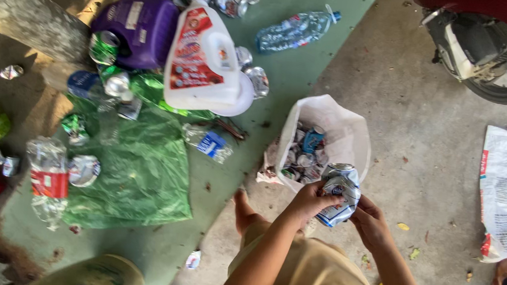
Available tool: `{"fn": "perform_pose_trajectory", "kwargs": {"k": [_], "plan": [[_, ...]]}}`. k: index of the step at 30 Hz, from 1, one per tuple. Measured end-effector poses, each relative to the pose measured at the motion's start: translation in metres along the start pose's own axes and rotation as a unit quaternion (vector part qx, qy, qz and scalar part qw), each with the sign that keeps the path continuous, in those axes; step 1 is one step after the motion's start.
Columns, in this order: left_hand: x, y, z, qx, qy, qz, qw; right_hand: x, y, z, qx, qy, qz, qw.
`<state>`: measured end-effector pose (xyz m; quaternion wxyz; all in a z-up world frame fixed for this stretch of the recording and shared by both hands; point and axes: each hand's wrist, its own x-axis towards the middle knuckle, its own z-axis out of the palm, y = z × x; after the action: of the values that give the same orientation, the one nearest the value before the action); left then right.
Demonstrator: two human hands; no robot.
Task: The person sorts through a collection of crushed aluminum cans and plastic bottles on a table, picking them up one by one and placing them into a large white bag.
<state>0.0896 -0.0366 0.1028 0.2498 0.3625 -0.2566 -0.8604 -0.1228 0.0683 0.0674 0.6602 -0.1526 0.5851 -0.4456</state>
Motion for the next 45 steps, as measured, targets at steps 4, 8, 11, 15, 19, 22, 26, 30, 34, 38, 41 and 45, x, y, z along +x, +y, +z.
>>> {"fn": "perform_pose_trajectory", "kwargs": {"k": [4,8,11,15,19,22,26,30,34,38,41,45], "plan": [[0.035,-0.032,0.041,0.314,0.168,0.17,0.919,-0.032,-0.022,-0.047,-0.06,-0.007,0.002,0.998],[0.073,-0.04,0.052,0.469,0.316,0.271,0.779,-0.053,-0.043,-0.109,-0.181,-0.022,-0.044,0.982],[0.079,-0.048,0.065,0.589,0.356,0.163,0.707,-0.063,-0.045,-0.156,-0.242,0.022,-0.042,0.969],[0.075,-0.068,0.121,0.67,0.297,0.179,0.657,-0.066,-0.051,-0.19,-0.35,0.06,-0.108,0.928],[0.096,-0.092,0.183,0.683,0.109,0.263,0.673,-0.065,-0.076,-0.208,-0.503,0.115,-0.165,0.841],[0.124,-0.096,0.224,0.694,0.024,0.28,0.663,-0.06,-0.101,-0.214,-0.551,0.112,-0.208,0.8],[0.177,-0.088,0.258,0.704,-0.008,0.295,0.646,-0.033,-0.148,-0.238,-0.593,0.12,-0.212,0.767],[0.253,-0.065,0.279,0.685,-0.025,0.291,0.668,0.016,-0.204,-0.269,-0.614,0.135,-0.223,0.745],[0.334,-0.032,0.287,0.662,-0.032,0.268,0.699,0.075,-0.261,-0.296,-0.625,0.141,-0.244,0.728],[0.396,0.017,0.31,0.624,-0.011,0.285,0.728,0.132,-0.335,-0.306,-0.631,0.121,-0.255,0.723],[0.427,0.049,0.315,0.595,0.015,0.279,0.754,0.178,-0.382,-0.303,-0.641,0.096,-0.253,0.718],[0.473,0.098,0.302,0.6,0.066,0.267,0.751,0.253,-0.435,-0.278,-0.644,0.045,-0.268,0.715]]}}
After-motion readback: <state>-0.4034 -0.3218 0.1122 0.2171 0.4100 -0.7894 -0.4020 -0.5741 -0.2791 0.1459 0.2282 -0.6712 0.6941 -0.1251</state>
